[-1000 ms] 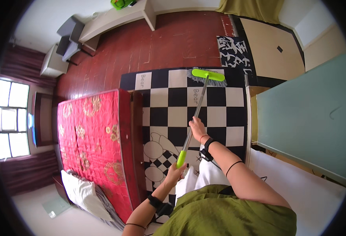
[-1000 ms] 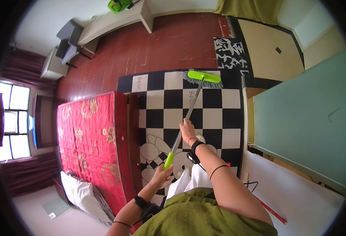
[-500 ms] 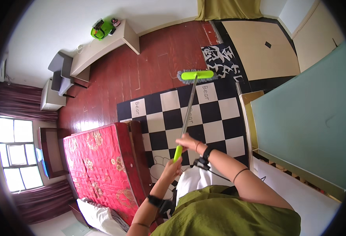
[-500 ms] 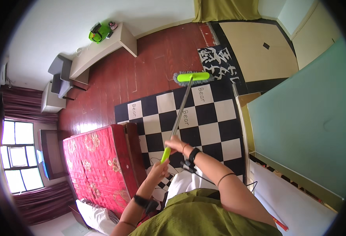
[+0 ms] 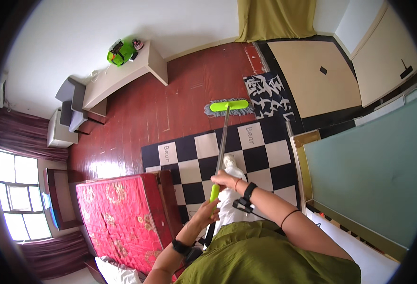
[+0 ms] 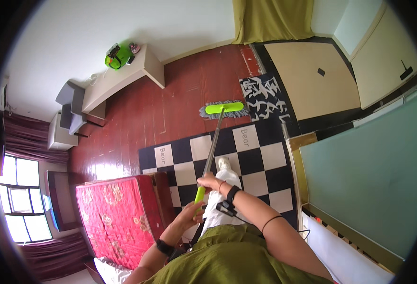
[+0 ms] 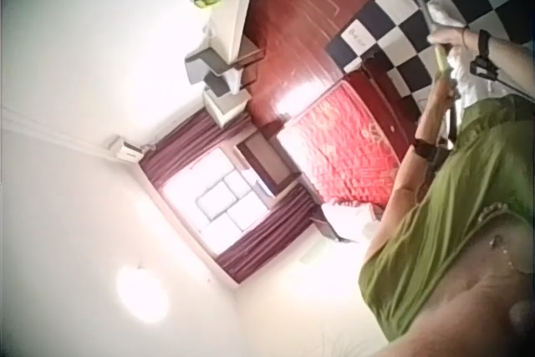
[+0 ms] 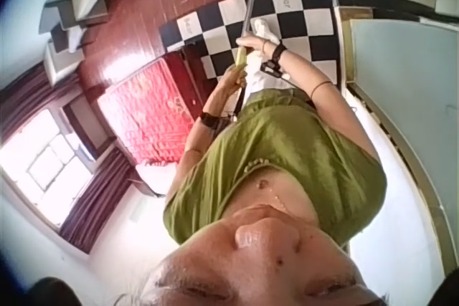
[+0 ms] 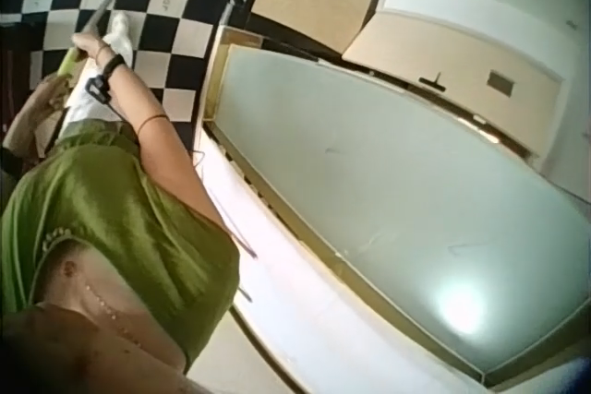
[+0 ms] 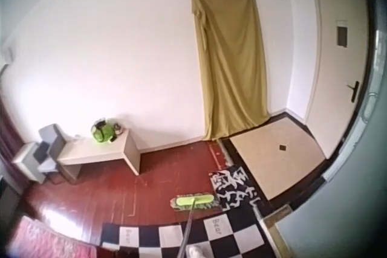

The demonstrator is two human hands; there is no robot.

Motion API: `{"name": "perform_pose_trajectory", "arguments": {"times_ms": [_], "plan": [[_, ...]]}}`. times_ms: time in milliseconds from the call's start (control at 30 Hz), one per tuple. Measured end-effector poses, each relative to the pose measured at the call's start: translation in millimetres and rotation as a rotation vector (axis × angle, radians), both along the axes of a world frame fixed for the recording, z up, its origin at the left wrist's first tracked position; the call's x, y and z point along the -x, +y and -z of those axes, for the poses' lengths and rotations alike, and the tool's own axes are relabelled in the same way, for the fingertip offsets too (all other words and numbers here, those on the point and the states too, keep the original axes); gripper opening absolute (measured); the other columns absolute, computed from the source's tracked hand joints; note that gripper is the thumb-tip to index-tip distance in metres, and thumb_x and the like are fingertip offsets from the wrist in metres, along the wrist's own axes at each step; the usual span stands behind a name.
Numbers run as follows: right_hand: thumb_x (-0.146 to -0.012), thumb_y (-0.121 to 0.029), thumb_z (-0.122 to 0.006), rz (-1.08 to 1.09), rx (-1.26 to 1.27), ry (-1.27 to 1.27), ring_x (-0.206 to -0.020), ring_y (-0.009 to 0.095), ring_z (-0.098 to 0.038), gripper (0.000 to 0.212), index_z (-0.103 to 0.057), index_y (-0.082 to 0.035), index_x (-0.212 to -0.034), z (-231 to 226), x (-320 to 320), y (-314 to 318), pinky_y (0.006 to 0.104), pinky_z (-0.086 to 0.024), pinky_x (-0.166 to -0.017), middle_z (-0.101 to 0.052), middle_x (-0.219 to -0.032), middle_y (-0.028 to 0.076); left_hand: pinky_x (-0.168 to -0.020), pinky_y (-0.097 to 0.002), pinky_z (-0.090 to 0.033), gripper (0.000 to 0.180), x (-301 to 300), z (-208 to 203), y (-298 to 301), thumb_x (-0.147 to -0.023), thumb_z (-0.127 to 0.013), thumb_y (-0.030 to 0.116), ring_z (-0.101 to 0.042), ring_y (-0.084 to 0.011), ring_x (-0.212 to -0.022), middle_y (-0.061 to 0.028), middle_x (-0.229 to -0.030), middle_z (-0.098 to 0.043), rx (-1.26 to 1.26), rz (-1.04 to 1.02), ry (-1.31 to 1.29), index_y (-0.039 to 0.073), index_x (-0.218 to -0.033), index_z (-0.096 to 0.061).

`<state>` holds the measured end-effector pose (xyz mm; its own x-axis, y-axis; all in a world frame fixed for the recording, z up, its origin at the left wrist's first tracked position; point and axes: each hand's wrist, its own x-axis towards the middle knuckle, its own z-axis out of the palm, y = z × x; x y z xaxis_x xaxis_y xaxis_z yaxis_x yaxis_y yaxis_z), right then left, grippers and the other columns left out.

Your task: The person is mopping the floor around a bed and a desk using a microfiber mop.

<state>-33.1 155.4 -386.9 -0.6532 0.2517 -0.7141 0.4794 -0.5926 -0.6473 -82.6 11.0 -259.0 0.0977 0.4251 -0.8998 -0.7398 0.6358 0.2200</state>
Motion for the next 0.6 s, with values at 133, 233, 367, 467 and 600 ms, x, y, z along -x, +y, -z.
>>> {"name": "perform_pose_trajectory", "arguments": {"times_ms": [133,233,367,467,600], "plan": [[-0.070,-0.013,-0.056,-0.019,-0.180,-0.116,-0.064,0.032,-0.065,0.029,-0.057,0.011,-0.086,16.0,43.8,89.8,0.0426,-0.055,-0.048,-0.062,-0.077,0.020,-0.047,-0.0255,-0.037,0.023,30.8,37.6,88.6,-0.088,-0.056,0.027,-0.038,-0.0084,-0.048,0.0011,-0.064,-0.040,-0.100,-0.039,-0.041,0.012,-0.097,-0.041],[-0.070,-0.013,-0.057,-0.016,-0.217,-0.193,-0.055,0.028,-0.061,0.021,-0.057,0.008,-0.076,18.2,72.1,151.1,0.0397,-0.051,-0.046,-0.057,-0.065,0.015,-0.048,-0.0274,-0.039,0.022,55.5,53.5,148.7,-0.089,-0.055,0.027,-0.039,-0.0094,-0.049,0.0016,-0.064,-0.041,-0.165,-0.080,-0.063,0.013,-0.092,-0.038],[-0.069,-0.013,-0.056,0.032,-0.248,-0.170,-0.069,0.032,-0.066,0.030,-0.059,0.012,-0.085,9.8,101.6,187.7,0.0409,-0.056,-0.051,-0.063,-0.080,0.021,-0.048,-0.0285,-0.041,0.022,91.2,44.0,189.4,-0.089,-0.055,0.027,-0.040,-0.0097,-0.049,0.0014,-0.063,-0.040,-0.130,-0.030,-0.055,0.014,-0.091,-0.038],[-0.071,-0.017,-0.056,0.033,-0.158,-0.115,-0.060,0.025,-0.063,0.023,-0.058,0.006,-0.077,-3.1,110.8,179.1,0.0359,-0.055,-0.049,-0.060,-0.072,0.014,-0.045,-0.0250,-0.035,0.021,103.3,22.1,183.3,-0.090,-0.053,0.026,-0.035,-0.0079,-0.046,0.0025,-0.061,-0.039,-0.079,0.003,0.055,0.010,-0.099,-0.041],[-0.075,-0.028,-0.059,-0.074,0.096,0.031,-0.055,0.018,-0.060,0.028,-0.056,-0.001,-0.072,-19.8,118.5,152.7,0.0299,-0.053,-0.049,-0.057,-0.063,0.008,-0.042,-0.0245,-0.032,0.021,128.2,-23.3,149.9,-0.090,-0.052,0.023,-0.033,-0.0077,-0.041,0.0028,-0.059,-0.037,0.000,0.025,0.078,0.009,-0.102,-0.042]]}}
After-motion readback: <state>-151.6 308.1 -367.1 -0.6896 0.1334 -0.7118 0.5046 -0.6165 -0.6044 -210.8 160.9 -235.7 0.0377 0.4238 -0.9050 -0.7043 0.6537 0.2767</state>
